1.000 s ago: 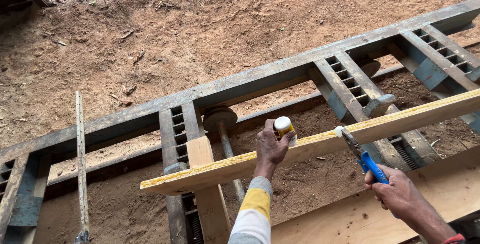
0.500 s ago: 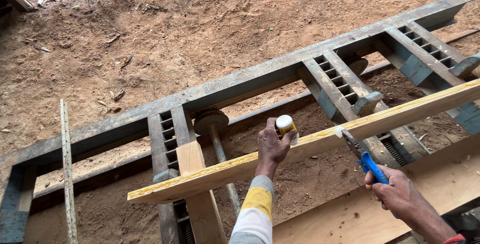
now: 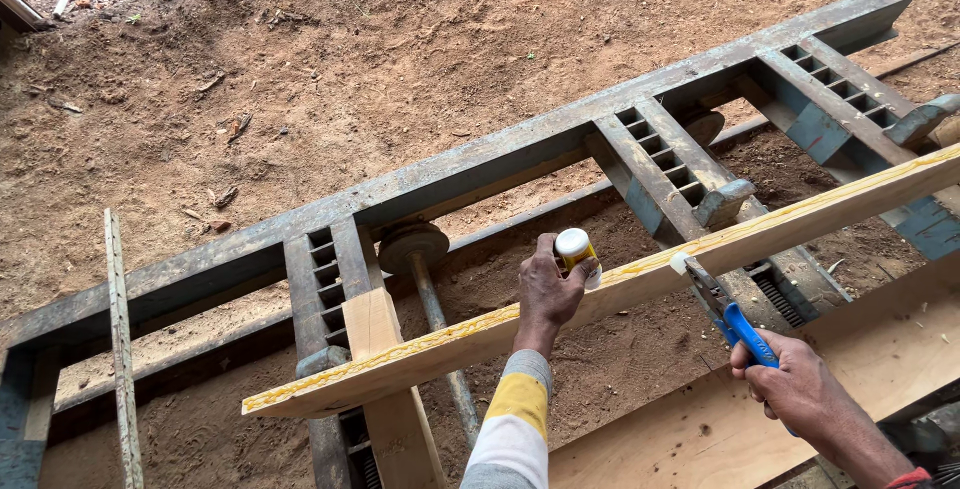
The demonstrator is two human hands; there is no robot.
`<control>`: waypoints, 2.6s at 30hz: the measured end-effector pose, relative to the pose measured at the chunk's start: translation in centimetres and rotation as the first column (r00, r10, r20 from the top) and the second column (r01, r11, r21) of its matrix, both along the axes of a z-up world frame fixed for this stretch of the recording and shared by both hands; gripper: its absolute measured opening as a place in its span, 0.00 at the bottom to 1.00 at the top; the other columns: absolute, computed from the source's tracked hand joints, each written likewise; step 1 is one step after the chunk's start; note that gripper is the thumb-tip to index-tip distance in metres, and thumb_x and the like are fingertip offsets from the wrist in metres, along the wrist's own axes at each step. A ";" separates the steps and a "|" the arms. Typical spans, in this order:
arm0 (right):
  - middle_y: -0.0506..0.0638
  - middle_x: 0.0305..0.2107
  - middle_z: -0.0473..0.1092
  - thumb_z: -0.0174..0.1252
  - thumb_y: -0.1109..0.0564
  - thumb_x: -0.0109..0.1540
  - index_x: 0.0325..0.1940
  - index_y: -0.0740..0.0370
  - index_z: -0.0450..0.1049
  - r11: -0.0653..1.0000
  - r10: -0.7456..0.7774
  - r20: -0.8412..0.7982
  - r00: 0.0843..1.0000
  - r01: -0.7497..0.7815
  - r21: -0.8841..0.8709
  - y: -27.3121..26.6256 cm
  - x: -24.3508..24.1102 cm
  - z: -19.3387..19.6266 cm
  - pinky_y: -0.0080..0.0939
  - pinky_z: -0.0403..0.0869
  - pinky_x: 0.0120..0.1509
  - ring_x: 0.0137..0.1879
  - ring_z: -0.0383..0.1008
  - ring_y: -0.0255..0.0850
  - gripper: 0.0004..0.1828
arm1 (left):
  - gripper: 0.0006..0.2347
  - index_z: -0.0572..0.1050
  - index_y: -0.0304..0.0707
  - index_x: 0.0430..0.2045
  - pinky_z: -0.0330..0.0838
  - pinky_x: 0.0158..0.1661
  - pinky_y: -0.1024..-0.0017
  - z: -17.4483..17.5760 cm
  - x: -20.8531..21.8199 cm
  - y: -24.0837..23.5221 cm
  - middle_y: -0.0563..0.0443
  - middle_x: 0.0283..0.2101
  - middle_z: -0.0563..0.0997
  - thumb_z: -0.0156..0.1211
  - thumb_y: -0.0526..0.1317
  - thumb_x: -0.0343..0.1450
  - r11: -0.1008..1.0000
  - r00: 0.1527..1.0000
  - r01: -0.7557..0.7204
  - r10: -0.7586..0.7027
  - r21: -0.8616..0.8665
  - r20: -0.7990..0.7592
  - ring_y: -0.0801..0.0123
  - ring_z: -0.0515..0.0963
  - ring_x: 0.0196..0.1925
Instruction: The person applies glue from a bottle onto a wooden plank using pliers to spread the glue along the plank's edge. The plank is positioned on a metal frame outdoors.
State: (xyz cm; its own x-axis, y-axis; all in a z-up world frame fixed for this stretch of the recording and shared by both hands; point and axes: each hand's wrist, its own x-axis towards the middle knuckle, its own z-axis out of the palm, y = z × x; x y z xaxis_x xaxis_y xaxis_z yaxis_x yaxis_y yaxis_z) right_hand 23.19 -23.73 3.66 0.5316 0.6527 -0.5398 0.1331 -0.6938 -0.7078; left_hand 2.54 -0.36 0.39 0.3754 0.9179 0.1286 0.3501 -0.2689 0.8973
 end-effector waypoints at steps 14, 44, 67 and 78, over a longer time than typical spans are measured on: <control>0.48 0.22 0.68 0.52 0.65 0.59 0.37 0.62 0.71 0.999 0.027 -0.009 1.000 -0.027 0.018 0.5 -1.1 -0.1 0.42 0.66 0.28 0.25 0.64 0.37 0.04 | 0.18 0.73 0.38 0.44 0.85 0.46 0.62 -0.6 -2.7 0.2 0.42 0.41 0.86 0.74 0.43 0.65 0.999 0.999 -0.034 0.034 -0.010 0.013 0.59 0.88 0.44; 0.49 0.19 0.63 0.56 0.62 0.62 0.36 0.63 0.71 0.999 0.011 0.014 1.000 -0.010 -0.034 0.2 0.1 -0.3 0.43 0.66 0.28 0.24 0.62 0.38 0.02 | 0.19 0.73 0.39 0.44 0.84 0.46 0.60 -0.1 0.4 0.3 0.43 0.41 0.86 0.74 0.45 0.65 1.000 1.000 0.000 0.001 -0.022 0.007 0.59 0.87 0.44; 0.48 0.18 0.61 0.58 0.62 0.63 0.36 0.62 0.71 0.998 -0.068 -0.030 0.997 0.068 -0.018 -0.3 2.7 -0.7 0.42 0.64 0.27 0.23 0.60 0.37 0.03 | 0.19 0.73 0.38 0.46 0.83 0.49 0.60 -0.7 5.2 0.0 0.41 0.43 0.86 0.73 0.43 0.65 0.994 0.997 0.079 -0.079 -0.069 0.002 0.58 0.88 0.46; 0.47 0.18 0.61 0.58 0.62 0.62 0.36 0.62 0.71 0.997 -0.072 -0.059 0.996 0.072 -0.001 -0.4 2.6 -0.8 0.42 0.63 0.27 0.24 0.59 0.37 0.02 | 0.19 0.73 0.36 0.46 0.83 0.49 0.61 -0.4 4.5 0.1 0.40 0.43 0.86 0.73 0.43 0.66 0.996 0.997 0.083 -0.083 -0.027 0.010 0.58 0.87 0.46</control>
